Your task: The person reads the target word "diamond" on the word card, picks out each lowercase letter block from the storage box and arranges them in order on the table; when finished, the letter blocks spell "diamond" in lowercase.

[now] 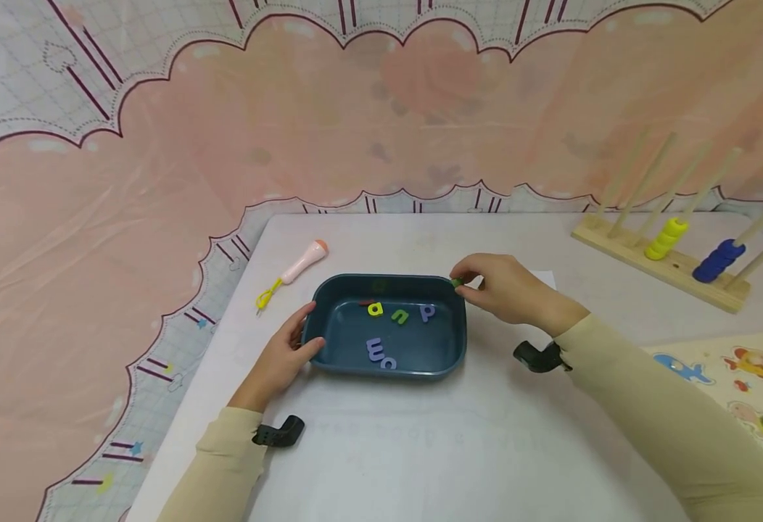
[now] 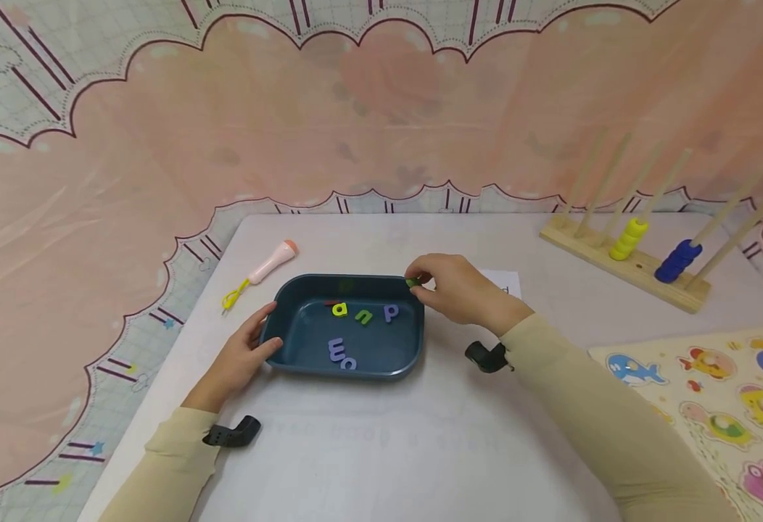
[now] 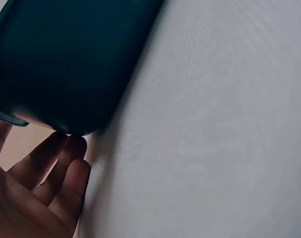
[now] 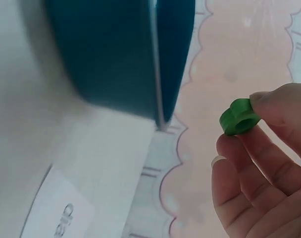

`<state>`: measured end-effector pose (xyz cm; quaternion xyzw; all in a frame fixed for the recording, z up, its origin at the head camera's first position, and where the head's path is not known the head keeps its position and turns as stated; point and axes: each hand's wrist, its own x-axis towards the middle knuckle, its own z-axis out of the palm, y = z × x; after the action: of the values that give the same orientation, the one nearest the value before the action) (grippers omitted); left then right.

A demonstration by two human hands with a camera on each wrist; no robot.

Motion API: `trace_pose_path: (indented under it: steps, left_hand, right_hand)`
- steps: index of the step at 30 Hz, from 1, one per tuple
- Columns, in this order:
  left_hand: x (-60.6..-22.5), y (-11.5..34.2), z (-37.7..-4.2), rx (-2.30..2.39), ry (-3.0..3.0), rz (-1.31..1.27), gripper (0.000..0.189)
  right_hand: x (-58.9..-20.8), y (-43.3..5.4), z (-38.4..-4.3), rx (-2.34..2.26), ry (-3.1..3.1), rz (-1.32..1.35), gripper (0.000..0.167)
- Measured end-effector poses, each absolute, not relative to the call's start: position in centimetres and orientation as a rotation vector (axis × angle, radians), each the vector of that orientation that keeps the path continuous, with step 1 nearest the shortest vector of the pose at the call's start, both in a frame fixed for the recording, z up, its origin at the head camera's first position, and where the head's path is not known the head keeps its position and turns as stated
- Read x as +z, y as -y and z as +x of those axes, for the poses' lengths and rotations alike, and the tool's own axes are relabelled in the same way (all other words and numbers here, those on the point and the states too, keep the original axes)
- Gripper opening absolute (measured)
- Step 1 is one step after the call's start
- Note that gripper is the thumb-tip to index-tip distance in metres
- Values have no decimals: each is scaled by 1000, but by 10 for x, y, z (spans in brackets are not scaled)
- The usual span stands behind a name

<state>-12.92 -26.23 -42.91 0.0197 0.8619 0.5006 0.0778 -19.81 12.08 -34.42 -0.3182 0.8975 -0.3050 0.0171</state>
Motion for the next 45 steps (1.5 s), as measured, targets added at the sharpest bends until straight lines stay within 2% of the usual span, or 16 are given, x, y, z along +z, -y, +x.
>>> trace_pose_path:
  steps: [8, 15, 27, 45]
  left_hand:
    - [-428, 263, -129, 1511, -2587, 76, 69]
    - [-429, 264, -130, 1512, -2589, 88, 69]
    - [-426, 266, -131, 1542, -2568, 60, 69]
    - [-431, 263, -130, 1533, -2569, 73, 69]
  right_hand:
    - [-360, -150, -197, -974, -2788, -827, 15]
    - [-376, -169, -193, -939, -2771, -764, 16]
    - [-401, -173, -195, -950, -2723, -744, 9]
    - [-416, -178, -187, -907, -2758, -702, 22]
